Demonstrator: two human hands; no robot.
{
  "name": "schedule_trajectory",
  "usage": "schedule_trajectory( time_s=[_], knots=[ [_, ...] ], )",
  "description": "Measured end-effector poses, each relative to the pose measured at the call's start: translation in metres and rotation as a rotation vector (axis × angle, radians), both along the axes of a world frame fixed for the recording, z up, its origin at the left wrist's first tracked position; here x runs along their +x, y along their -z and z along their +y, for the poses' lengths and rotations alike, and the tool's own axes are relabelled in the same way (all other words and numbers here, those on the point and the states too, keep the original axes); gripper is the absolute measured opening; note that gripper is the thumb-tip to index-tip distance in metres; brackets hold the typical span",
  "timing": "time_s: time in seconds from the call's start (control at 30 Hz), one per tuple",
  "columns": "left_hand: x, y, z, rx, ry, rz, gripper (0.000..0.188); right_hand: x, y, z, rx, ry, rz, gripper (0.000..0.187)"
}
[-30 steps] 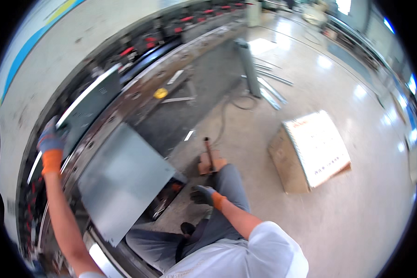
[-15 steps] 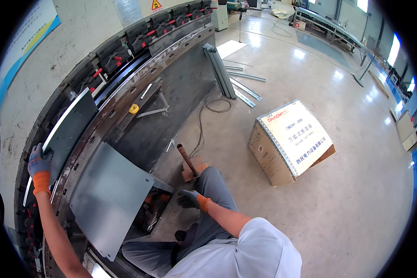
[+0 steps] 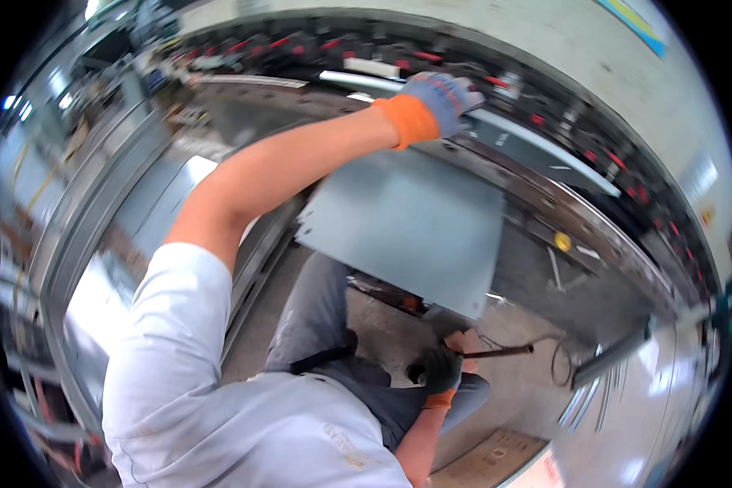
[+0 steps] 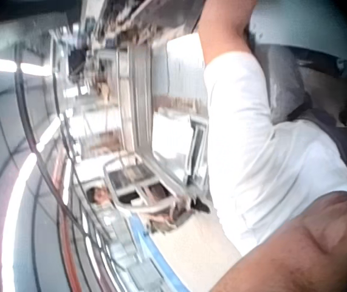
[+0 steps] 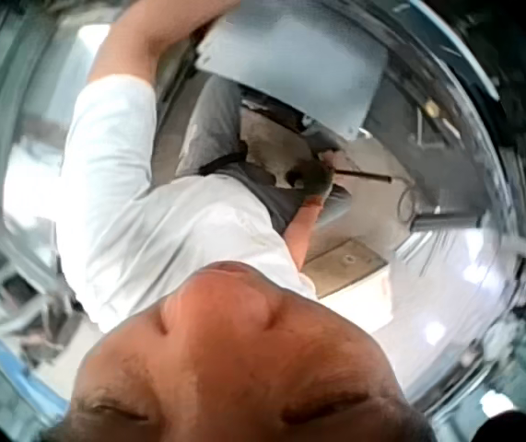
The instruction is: The person sits on the floor and repeatedly places perforated metal sheets into a press brake machine to bend them. After each bend, the person removes the sheet and stacks it on a nearby rack.
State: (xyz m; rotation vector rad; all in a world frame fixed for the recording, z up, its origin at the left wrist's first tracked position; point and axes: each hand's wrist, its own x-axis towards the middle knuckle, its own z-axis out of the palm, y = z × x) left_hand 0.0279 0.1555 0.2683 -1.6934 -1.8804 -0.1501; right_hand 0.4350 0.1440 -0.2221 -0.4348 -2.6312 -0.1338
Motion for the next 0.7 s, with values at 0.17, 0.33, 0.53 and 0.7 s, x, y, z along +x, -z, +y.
schedule_trajectory(
  time_s=[0.17, 0.33, 0.53, 0.7],
  knots=[
    [-0.016, -0.062, -0.145, 0.154, -0.311, -0.208, 0.054, -0.007, 0.063, 0.016, -0.633, -0.069, 0.230, 0.025],
    [-0.051, -0.054, -0.374, 0.602, -0.527, -0.570, 0.052, -0.049, 0.040, 0.001, -1.298, -0.197, 0.402, 0.039],
    [-0.019, -0.009, -0.650, 0.909, -0.833, -0.731, 0.060, -0.084, 0.091, 0.011, -2.065, -0.277, 0.425, 0.042],
    [-0.046, 0.034, -0.824, 1.096, -1.050, -0.892, 0.077, -0.072, 0.163, 0.041, -2.208, -0.243, 0.214, 0.047]
  ],
)
